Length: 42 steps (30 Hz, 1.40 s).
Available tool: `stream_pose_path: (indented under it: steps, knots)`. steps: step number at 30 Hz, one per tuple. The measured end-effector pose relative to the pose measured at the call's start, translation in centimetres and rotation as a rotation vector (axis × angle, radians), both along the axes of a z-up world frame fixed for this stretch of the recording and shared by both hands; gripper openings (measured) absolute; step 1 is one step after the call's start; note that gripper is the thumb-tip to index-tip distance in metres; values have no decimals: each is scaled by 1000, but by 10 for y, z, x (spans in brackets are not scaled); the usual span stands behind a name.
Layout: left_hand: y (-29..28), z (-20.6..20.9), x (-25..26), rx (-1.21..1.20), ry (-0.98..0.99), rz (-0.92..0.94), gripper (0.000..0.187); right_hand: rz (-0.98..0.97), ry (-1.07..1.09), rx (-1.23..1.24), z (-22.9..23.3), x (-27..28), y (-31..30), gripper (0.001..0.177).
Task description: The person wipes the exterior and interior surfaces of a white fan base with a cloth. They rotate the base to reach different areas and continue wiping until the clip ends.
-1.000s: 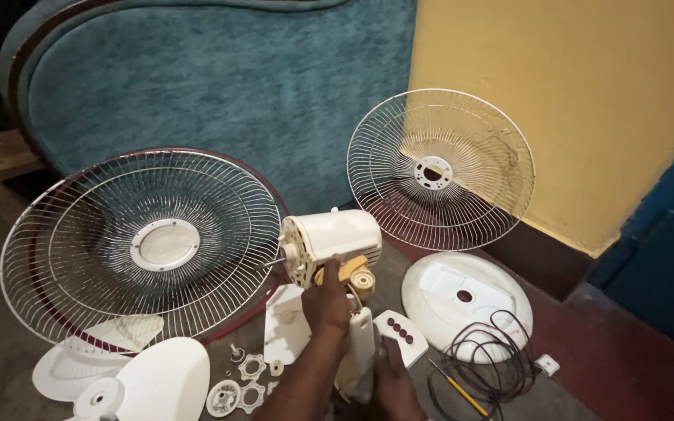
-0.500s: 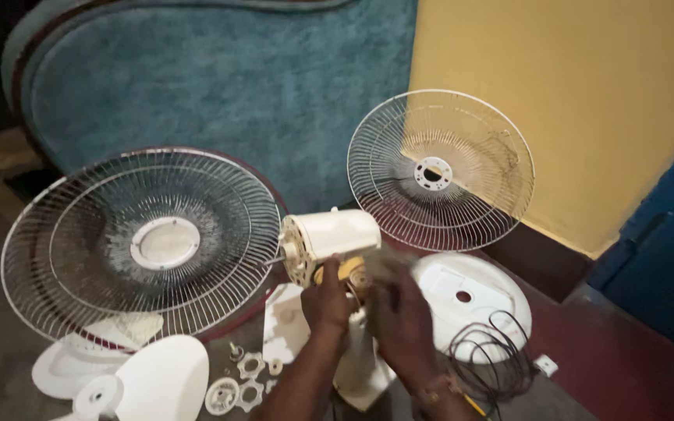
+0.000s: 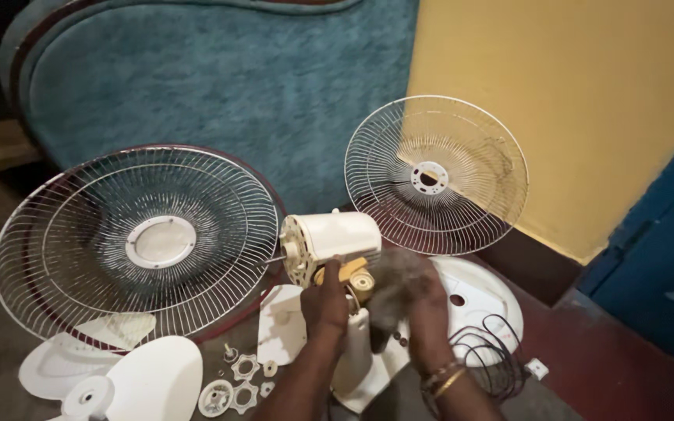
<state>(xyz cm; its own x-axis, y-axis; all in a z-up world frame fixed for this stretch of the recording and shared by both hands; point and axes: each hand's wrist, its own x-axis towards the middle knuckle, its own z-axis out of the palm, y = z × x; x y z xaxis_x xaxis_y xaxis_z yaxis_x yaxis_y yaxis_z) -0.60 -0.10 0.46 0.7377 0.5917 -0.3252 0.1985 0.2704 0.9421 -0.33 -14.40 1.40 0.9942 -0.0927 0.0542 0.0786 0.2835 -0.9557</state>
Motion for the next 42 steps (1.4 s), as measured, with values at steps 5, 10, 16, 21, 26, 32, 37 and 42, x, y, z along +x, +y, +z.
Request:
stream_pose_path:
  steps: [5,10,16,21,26,32,37,42]
  knots:
    - [-1,8,-3,89,-57,17,66,-151,-32,-14,-27,12,-16,31]
    - [-3,9,-3,82,-67,50,65,23,4,-680,7,-9,13,41]
    - [-3,13,-5,-104,-21,15,67,87,-150,-580,26,-20,23,43]
    - [-2,10,1,-171,-35,23,62,101,-296,-836,28,-7,12,48]
    - [2,4,5,101,62,14,70,192,-341,-912,27,11,8,54]
    - [-4,7,2,-74,-83,62,68,259,-341,-836,-4,31,-3,41]
    - [-4,-3,8,35,-85,55,66,173,-356,-545,-43,37,-22,26]
    - [2,-5,12,137,69,26,75,167,231,362,-24,8,-12,48]
